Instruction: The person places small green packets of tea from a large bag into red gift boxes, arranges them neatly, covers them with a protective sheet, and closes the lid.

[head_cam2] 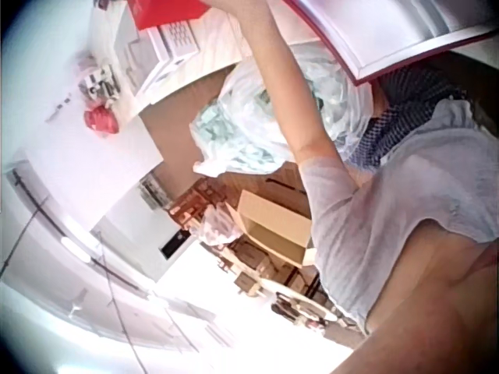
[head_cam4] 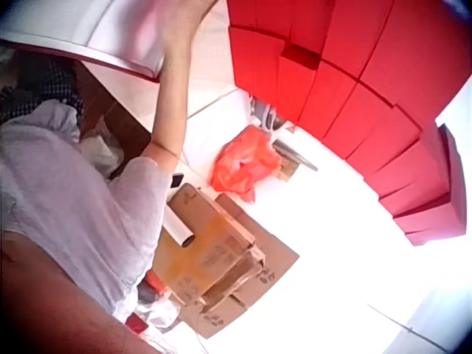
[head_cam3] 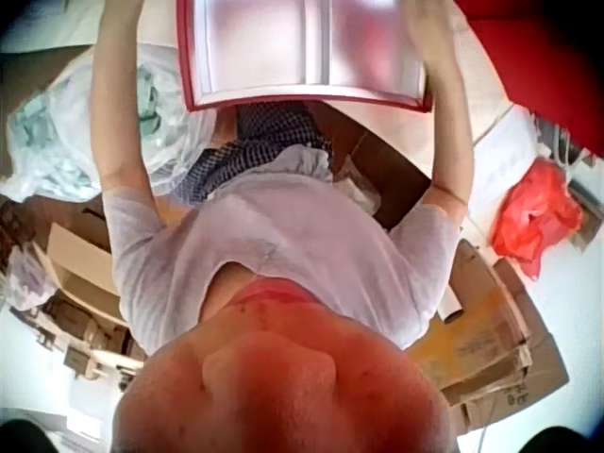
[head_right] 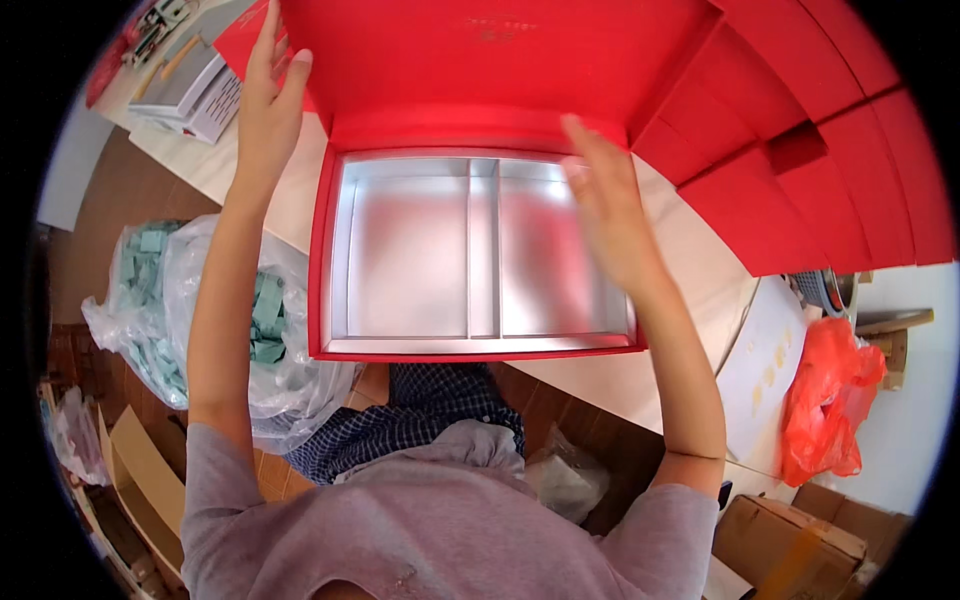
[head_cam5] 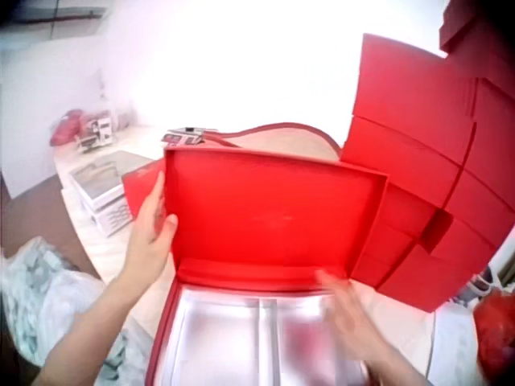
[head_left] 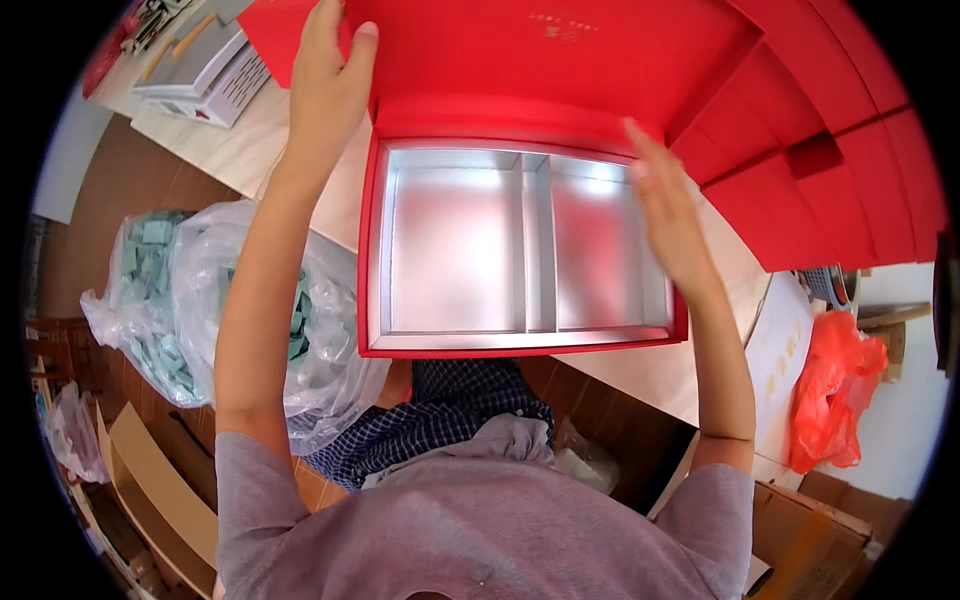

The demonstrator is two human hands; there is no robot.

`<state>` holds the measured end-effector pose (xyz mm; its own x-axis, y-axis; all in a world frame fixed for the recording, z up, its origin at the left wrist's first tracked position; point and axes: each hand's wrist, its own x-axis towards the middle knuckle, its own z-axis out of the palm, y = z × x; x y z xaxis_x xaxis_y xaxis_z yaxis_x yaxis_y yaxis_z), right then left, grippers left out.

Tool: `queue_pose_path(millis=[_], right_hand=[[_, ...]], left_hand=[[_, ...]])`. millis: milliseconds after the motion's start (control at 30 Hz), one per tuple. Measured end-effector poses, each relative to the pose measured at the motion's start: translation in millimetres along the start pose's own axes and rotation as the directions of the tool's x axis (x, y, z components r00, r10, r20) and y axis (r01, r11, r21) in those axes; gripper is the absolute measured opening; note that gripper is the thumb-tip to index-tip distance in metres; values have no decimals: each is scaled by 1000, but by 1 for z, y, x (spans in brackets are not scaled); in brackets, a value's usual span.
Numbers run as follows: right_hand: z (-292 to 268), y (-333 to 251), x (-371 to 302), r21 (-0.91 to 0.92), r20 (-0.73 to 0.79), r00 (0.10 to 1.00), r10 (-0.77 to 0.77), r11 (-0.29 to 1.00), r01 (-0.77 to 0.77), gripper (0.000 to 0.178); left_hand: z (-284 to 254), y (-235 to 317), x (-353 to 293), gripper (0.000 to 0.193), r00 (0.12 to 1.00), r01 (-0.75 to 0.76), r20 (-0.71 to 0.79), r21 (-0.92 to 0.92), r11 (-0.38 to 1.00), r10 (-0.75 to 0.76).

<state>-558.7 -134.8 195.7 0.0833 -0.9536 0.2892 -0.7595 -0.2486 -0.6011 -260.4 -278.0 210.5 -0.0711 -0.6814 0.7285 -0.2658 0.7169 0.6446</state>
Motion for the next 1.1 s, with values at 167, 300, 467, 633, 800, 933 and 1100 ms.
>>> queue_pose_path(millis=[167,300,467,633,800,933,1100], right_hand=[[75,-22,-9,-277,292,941,-173,926,257,58],[91,-25,-9,-395,371,920,-130,874,283,63],[96,-63,-18,-483,297,933,-204,811,331,57],[191,-194,-49,459,98,878,-469,804,378,31],[353,-236,-70,480,453,812,-368,868,126,43],[434,-191,-57,-117,375,911,-172,966,230,79],[464,-123,-19,-345,414,910,3,926,154,95]], left_hand=[[-37,-15,-24,44,993,47,99,153,987,-63],[-103,-9,-88,32,972,234,-39,57,970,-232],[-179,-15,-225,24,774,615,-269,105,781,-574],[-176,-20,-363,23,751,608,-91,479,633,-654],[-140,17,-420,16,708,518,152,551,654,-689],[-134,43,-436,17,673,343,332,652,676,-661],[-122,29,-437,14,724,514,76,603,610,-685]])
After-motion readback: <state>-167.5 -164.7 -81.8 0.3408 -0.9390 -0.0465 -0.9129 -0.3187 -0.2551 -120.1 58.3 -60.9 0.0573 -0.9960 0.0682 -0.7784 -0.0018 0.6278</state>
